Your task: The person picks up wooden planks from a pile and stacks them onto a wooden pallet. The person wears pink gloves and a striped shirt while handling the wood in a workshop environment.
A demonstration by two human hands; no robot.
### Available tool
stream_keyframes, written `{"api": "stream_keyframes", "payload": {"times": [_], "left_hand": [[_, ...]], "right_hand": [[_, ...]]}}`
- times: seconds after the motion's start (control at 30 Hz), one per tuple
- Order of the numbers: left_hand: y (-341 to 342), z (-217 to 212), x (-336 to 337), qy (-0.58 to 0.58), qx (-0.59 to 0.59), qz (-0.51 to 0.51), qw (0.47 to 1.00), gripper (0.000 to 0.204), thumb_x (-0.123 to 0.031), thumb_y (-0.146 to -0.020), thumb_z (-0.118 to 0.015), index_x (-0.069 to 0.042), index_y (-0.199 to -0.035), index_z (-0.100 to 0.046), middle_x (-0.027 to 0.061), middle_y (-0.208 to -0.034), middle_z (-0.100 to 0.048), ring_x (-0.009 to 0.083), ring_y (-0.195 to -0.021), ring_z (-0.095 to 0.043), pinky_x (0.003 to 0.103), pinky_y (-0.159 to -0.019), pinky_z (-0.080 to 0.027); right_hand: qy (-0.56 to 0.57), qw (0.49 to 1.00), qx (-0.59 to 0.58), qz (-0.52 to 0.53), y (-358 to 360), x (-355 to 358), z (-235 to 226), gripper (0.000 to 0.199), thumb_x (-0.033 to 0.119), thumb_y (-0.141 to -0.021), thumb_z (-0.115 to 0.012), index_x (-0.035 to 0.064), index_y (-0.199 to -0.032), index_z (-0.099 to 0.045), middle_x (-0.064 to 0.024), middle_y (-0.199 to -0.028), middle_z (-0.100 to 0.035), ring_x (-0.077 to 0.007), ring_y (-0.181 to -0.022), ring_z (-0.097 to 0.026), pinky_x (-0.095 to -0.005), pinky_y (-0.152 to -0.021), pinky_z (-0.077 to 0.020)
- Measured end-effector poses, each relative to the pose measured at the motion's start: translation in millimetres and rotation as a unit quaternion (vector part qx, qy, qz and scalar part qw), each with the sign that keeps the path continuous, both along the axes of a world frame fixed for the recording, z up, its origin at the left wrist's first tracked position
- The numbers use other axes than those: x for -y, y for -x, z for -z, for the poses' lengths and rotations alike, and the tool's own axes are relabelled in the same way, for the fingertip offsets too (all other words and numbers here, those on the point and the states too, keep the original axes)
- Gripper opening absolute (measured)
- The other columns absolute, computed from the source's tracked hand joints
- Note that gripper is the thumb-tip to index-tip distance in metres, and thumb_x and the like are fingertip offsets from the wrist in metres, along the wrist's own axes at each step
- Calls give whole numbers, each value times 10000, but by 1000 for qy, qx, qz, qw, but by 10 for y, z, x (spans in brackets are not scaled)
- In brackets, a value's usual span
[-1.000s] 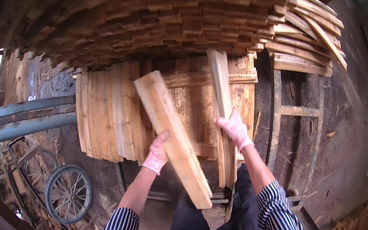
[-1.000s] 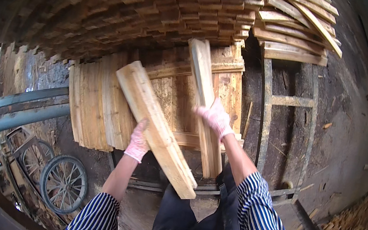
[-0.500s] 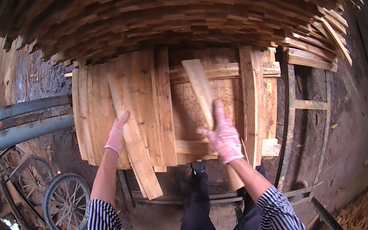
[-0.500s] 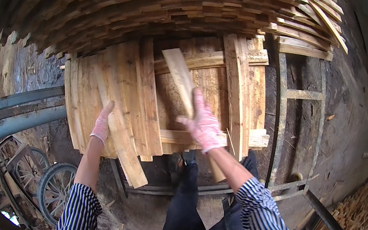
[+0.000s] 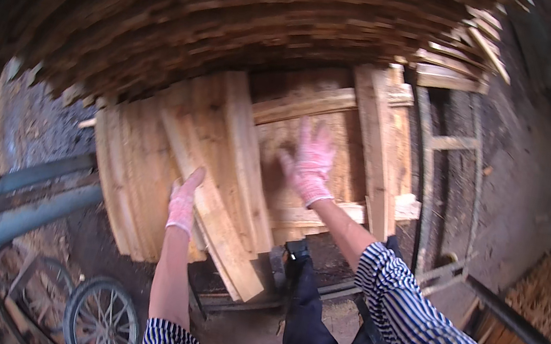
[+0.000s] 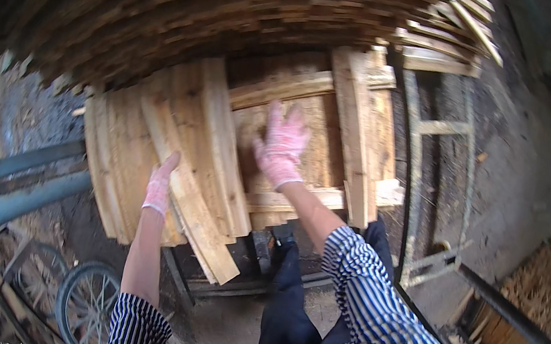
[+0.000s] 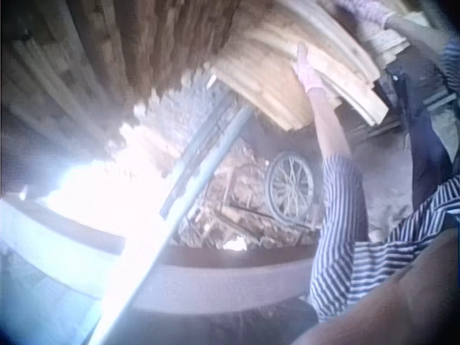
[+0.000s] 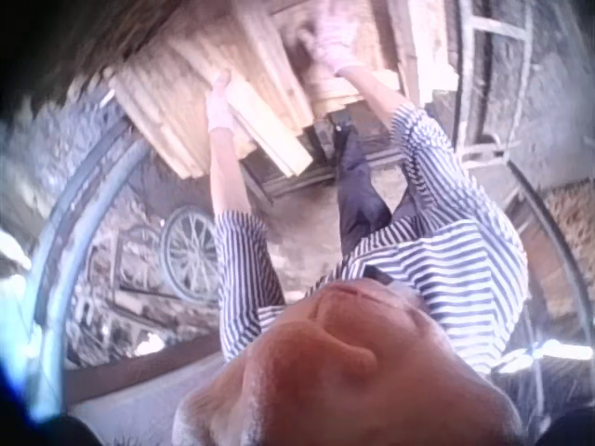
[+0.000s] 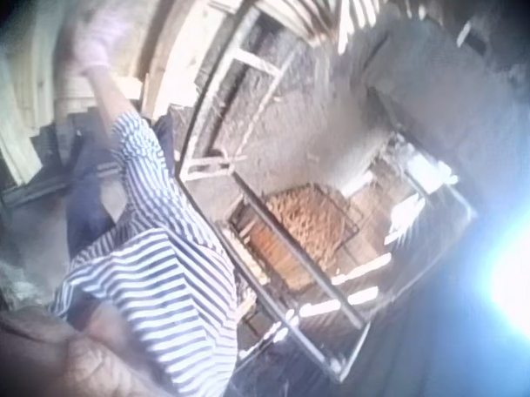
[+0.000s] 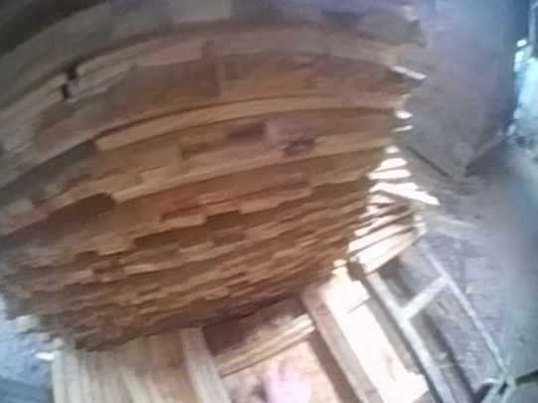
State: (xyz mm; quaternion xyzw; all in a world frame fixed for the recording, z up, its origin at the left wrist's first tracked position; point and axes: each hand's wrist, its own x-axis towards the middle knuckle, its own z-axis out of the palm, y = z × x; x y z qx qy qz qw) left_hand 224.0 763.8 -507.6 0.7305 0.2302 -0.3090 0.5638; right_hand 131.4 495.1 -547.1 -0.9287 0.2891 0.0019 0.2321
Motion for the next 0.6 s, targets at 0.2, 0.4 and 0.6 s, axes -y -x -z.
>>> {"api": "stream_keyframes", "payload": {"times": [0.2,0.4,0.6], "left_hand": [[92,72,431,49,-25,14,998,979,-479,-807,-818,41,-1513,-383,165,-1447,-540,260,-1334,-510,368,-1150,-363],[14,331,-3,32,-10,7,999,852,-445,-860,-778,33,-1486,-454,153,-1454,-549,247,-1378,-475,345,-1192,-291],[-41,360,-173,40,-7,14,999,770,-422,-889,-747,31,-1463,-505,166,-1512,-492,250,-1416,-432,343,-1206,-267]], "right_hand": [[45,980,-129,147,1161,1841,187,927,282,-868,-764,329,-1618,-220,-304,-1622,-225,-491,-1442,-341,-597,-1128,-348],[-98,978,-89,159,1037,1802,22,907,221,-872,-753,345,-1607,-237,-276,-1482,-449,-456,-1280,-529,-472,-1063,-462],[-116,985,28,125,631,463,-20,931,243,-848,-772,268,-1612,-241,-294,-1258,-534,-458,-1132,-585,-520,-967,-494]]}}
